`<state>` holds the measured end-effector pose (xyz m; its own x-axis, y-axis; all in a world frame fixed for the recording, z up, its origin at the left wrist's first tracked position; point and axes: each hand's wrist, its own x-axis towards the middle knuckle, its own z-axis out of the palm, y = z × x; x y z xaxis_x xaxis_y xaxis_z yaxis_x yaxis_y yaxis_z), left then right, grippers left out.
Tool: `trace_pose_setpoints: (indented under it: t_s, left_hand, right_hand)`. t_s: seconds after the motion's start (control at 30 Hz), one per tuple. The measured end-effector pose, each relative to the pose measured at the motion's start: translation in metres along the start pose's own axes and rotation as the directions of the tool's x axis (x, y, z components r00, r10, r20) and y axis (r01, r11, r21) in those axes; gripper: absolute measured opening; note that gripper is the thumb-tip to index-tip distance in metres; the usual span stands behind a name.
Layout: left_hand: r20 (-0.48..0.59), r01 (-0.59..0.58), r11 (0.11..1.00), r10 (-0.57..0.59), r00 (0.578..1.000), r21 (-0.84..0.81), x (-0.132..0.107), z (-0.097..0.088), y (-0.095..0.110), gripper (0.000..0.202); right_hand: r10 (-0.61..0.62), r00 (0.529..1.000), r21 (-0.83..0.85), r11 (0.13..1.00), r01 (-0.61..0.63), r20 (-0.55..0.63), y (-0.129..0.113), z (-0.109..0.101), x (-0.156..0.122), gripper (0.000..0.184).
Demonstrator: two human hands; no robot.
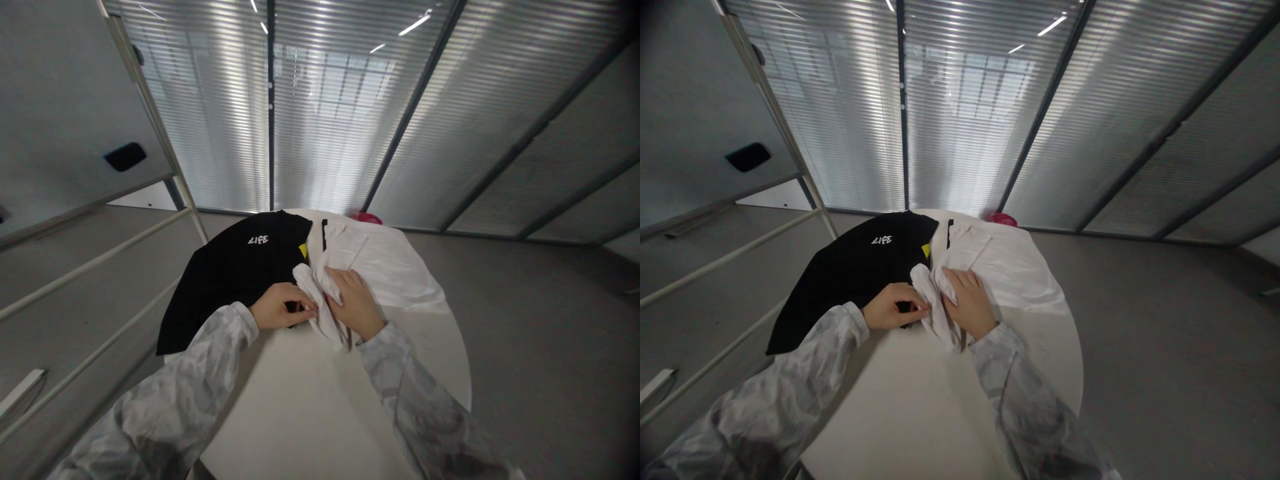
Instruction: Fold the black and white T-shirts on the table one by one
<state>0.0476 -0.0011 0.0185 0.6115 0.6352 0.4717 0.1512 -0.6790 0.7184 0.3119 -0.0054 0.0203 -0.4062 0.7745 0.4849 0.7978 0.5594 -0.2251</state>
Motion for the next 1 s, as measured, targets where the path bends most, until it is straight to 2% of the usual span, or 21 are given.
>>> trace_pose_setpoints:
  t_s: [0.07,0.1,0.2,0.3,0.37,0.4,0.53,0.6,0.63,0.67,0.7,0.77,0.8,0.83,0.9,1.0]
  left_hand:
    - [-0.015,-0.018,0.999,0.019,1.0,0.034,0.0,0.001,0.002,0.022]
    - [-0.043,-0.019,0.998,0.022,0.999,0.058,-0.001,0.001,0.002,0.024]
    - [-0.204,-0.011,0.988,0.042,0.978,0.155,-0.002,-0.002,0.001,0.041]
    - [-0.403,-0.015,0.97,0.115,0.908,0.242,-0.003,-0.007,-0.002,0.058]
    - [-0.466,-0.036,0.959,0.169,0.869,0.28,-0.003,-0.011,-0.004,0.059]
    - [-0.478,-0.05,0.955,0.192,0.857,0.294,-0.003,-0.012,-0.004,0.058]
    - [-0.506,-0.087,0.942,0.25,0.826,0.324,-0.002,-0.017,-0.003,0.051]
    - [-0.516,-0.044,0.942,0.221,0.828,0.334,0.0,-0.017,-0.002,0.042]
    - [-0.505,-0.004,0.939,0.189,0.842,0.345,0.001,-0.017,-0.002,0.033]
    - [-0.476,0.037,0.931,0.151,0.866,0.363,0.002,-0.017,-0.003,0.021]
    - [-0.431,0.075,0.917,0.11,0.896,0.391,0.003,-0.016,-0.004,0.02]
    - [-0.307,0.131,0.881,0.017,0.952,0.455,0.004,-0.013,-0.009,0.049]
    - [-0.248,0.149,0.862,-0.028,0.968,0.484,0.004,-0.011,-0.013,0.056]
    - [-0.198,0.162,0.847,-0.069,0.978,0.507,0.003,-0.009,-0.016,0.054]
    - [-0.116,0.159,0.839,-0.115,0.987,0.521,0.002,-0.008,-0.02,0.036]
    - [0.015,0.04,0.905,-0.051,0.999,0.424,0.002,-0.009,-0.015,0.022]
  right_hand:
    - [-0.007,1.0,-0.017,1.0,0.008,0.023,0.003,-0.001,0.001,0.019]
    - [0.002,1.0,-0.014,1.0,-0.002,-0.006,0.006,-0.004,0.001,0.011]
    - [0.088,0.973,0.052,0.996,-0.079,-0.212,0.021,-0.019,-0.002,0.008]
    - [0.237,0.861,0.183,0.968,-0.171,-0.45,0.047,-0.037,-0.013,0.013]
    - [0.309,0.784,0.242,0.948,-0.208,-0.538,0.065,-0.046,-0.022,0.014]
    - [0.328,0.763,0.251,0.942,-0.221,-0.557,0.073,-0.049,-0.025,0.015]
    - [0.293,0.769,0.2,0.956,-0.216,-0.567,0.083,-0.052,-0.028,0.021]
    - [0.228,0.813,0.143,0.973,-0.179,-0.536,0.076,-0.047,-0.022,0.014]
    - [0.197,0.845,0.104,0.98,-0.167,-0.497,0.071,-0.043,-0.019,0.01]
    - [0.175,0.879,0.057,0.984,-0.168,-0.444,0.067,-0.038,-0.016,0.017]
    - [0.168,0.908,0.002,0.983,-0.181,-0.384,0.063,-0.032,-0.014,0.029]
    - [0.195,0.941,-0.112,0.966,-0.233,-0.277,0.059,-0.021,-0.013,0.05]
    - [0.22,0.946,-0.157,0.952,-0.261,-0.238,0.06,-0.016,-0.013,0.053]
    - [0.242,0.949,-0.186,0.942,-0.28,-0.204,0.061,-0.013,-0.014,0.051]
    - [0.269,0.95,-0.19,0.936,-0.296,-0.157,0.067,-0.012,-0.015,0.037]
    - [0.331,0.921,-0.091,0.931,-0.354,-0.204,0.079,-0.023,-0.017,0.024]
